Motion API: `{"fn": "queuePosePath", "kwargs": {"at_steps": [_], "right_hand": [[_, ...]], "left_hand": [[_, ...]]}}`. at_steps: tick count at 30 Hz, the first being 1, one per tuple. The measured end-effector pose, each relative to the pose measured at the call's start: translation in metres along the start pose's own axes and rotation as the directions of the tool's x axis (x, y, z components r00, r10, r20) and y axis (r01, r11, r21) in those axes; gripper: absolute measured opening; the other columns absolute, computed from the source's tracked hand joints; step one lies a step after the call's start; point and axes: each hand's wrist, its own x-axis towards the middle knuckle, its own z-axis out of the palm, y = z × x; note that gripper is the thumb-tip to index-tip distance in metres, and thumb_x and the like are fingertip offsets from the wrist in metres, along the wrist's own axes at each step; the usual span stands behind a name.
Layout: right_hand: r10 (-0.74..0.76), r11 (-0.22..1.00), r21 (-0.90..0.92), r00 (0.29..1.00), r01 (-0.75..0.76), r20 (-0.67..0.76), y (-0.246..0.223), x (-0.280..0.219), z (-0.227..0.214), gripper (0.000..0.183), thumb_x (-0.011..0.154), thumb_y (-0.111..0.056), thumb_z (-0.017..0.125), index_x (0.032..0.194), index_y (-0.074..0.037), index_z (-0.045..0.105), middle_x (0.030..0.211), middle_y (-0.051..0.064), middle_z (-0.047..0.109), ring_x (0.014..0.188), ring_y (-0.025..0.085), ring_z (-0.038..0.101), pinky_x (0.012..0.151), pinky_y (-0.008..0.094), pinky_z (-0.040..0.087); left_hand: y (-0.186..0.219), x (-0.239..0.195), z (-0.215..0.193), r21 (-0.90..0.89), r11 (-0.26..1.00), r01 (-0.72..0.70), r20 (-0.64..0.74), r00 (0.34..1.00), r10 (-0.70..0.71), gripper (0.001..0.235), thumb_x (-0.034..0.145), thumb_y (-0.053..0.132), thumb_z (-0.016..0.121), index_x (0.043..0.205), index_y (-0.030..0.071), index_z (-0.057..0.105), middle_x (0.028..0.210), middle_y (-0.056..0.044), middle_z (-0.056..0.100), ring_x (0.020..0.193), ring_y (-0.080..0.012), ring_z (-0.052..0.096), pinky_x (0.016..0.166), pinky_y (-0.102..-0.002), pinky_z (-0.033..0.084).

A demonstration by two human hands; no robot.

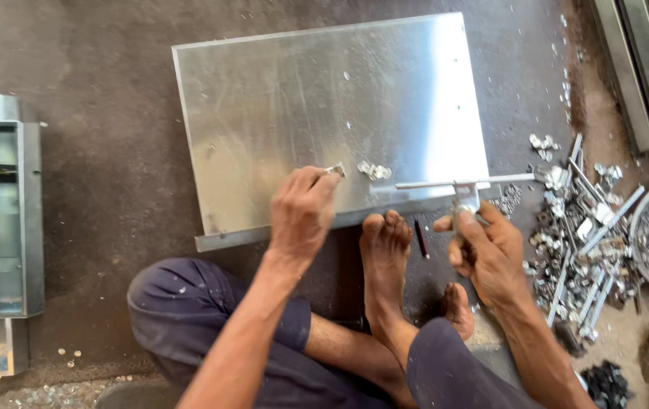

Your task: The person assembles a metal box by attaching a latch and hinges using a hammer and pins while sitting on the floor.

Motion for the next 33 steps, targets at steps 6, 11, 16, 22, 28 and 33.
{"fn": "queuePosePath", "kwargs": {"at_steps": [6,11,16,22,28,33], "right_hand": [[-0.052,0.993,-0.108,0.998,0.054,0.018,0.012,0.007,0.018,0.030,0.101,-0.022,0.053,0.124,-0.002,0.058,0.097,0.015,0.074,0.057,0.012,0.066,0.041,0.024,0.051],[-0.172,0.975,-0.130,0.982,0.180,0.076,0.007,0.005,0.039,0.031,0.106,-0.024,0.053,0.118,0.004,0.058,0.107,0.019,0.075,0.073,0.016,0.074,0.060,0.029,0.063],[-0.199,0.976,-0.076,0.979,0.202,0.048,0.004,0.000,0.050,0.034,0.104,-0.027,0.053,0.122,0.001,0.061,0.103,0.018,0.076,0.071,0.016,0.074,0.059,0.029,0.064],[-0.183,0.981,-0.060,0.982,0.186,0.050,0.003,0.002,0.047,0.032,0.106,-0.025,0.054,0.118,0.003,0.062,0.100,0.018,0.076,0.069,0.016,0.074,0.058,0.030,0.063],[-0.116,0.992,0.045,0.993,0.115,0.011,0.010,-0.001,0.023,0.029,0.105,-0.022,0.053,0.117,0.002,0.064,0.095,0.016,0.075,0.062,0.015,0.071,0.049,0.028,0.060],[-0.083,0.981,0.179,0.996,0.079,0.013,0.024,0.001,0.001,0.026,0.103,-0.018,0.056,0.117,0.002,0.066,0.088,0.016,0.073,0.054,0.013,0.066,0.042,0.025,0.054]], "left_hand": [[-0.004,-0.004,-0.023,-0.085,0.989,-0.121,-0.047,0.992,0.117,0.035,0.085,0.009,0.074,0.120,0.006,0.071,0.106,-0.011,0.068,0.102,-0.0260,0.063,0.094,-0.040,0.051],[0.006,0.014,-0.022,0.002,0.999,-0.050,-0.062,0.997,0.050,0.021,0.086,0.013,0.080,0.106,0.013,0.077,0.101,-0.006,0.070,0.095,-0.0261,0.063,0.086,-0.041,0.053],[0.012,0.012,-0.020,-0.203,0.978,0.041,-0.053,0.997,-0.053,0.023,0.086,0.013,0.082,0.107,0.009,0.076,0.101,-0.006,0.070,0.093,-0.0242,0.063,0.078,-0.036,0.055],[0.029,0.018,-0.021,-0.206,0.978,0.016,-0.006,1.000,-0.017,0.022,0.087,0.015,0.083,0.106,0.008,0.077,0.100,-0.005,0.071,0.094,-0.0225,0.063,0.078,-0.035,0.054],[0.042,0.028,-0.011,-0.141,0.989,-0.051,0.086,0.994,0.063,0.020,0.087,0.017,0.082,0.106,0.009,0.078,0.099,-0.005,0.071,0.094,-0.0207,0.063,0.080,-0.035,0.055],[0.049,0.039,0.001,-0.258,0.966,0.027,0.182,0.983,0.021,0.020,0.090,0.024,0.078,0.103,0.010,0.078,0.098,-0.005,0.072,0.090,-0.0198,0.065,0.078,-0.035,0.056]]}}
